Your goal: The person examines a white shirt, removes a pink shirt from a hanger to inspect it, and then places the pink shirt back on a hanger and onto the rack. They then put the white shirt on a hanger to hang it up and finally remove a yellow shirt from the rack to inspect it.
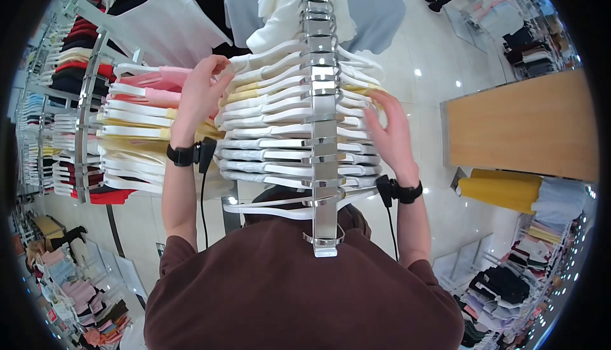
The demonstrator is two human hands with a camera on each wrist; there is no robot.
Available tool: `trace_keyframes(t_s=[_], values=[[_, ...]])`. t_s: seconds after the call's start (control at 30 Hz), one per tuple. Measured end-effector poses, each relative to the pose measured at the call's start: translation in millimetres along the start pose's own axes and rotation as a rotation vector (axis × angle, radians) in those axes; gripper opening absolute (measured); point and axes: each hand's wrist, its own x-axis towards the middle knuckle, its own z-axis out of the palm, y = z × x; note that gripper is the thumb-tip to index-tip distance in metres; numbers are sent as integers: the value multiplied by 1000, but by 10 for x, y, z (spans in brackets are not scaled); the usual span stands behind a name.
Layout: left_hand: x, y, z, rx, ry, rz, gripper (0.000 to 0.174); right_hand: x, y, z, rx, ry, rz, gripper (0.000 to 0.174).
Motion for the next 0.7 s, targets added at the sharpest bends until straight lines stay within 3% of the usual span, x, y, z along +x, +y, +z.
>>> trace_keyframes(t_s=[0.17, 0.23, 0.33, 0.43, 0.53, 0.6, 0.63, 0.67, 0.7], values=[[143, 93, 92, 107, 112, 133, 44, 269, 80, 134, -58, 91, -41, 42], [239, 54, 210, 31, -114, 152, 43, 376, 77, 120, -77, 112, -70, 44], [281, 90, 277, 38, -127, 100, 41, 478, -14, 87, 9, -19, 51, 49], [234, -5, 332, 57, -118, 87, 36, 403, 35, 141, -120, -117, -67, 51], [62, -39, 296, 55, 19, 178, 35, 232, 58, 142, -119, -53, -31, 52], [-189, 82, 185, 104, 206, 229, 37, 93, 18, 33, -162, 105, -26, 42], [-377, 189, 107, 98, 183, 137, 37, 0, -5, -30, -157, 101, -20, 42], [-573, 348, 9, -25, 120, -7, 32, -126, -38, -110, -89, 107, 78, 33], [-769, 412, -17, -60, 89, -38, 26, -258, -76, -180, -24, 113, 177, 25]])
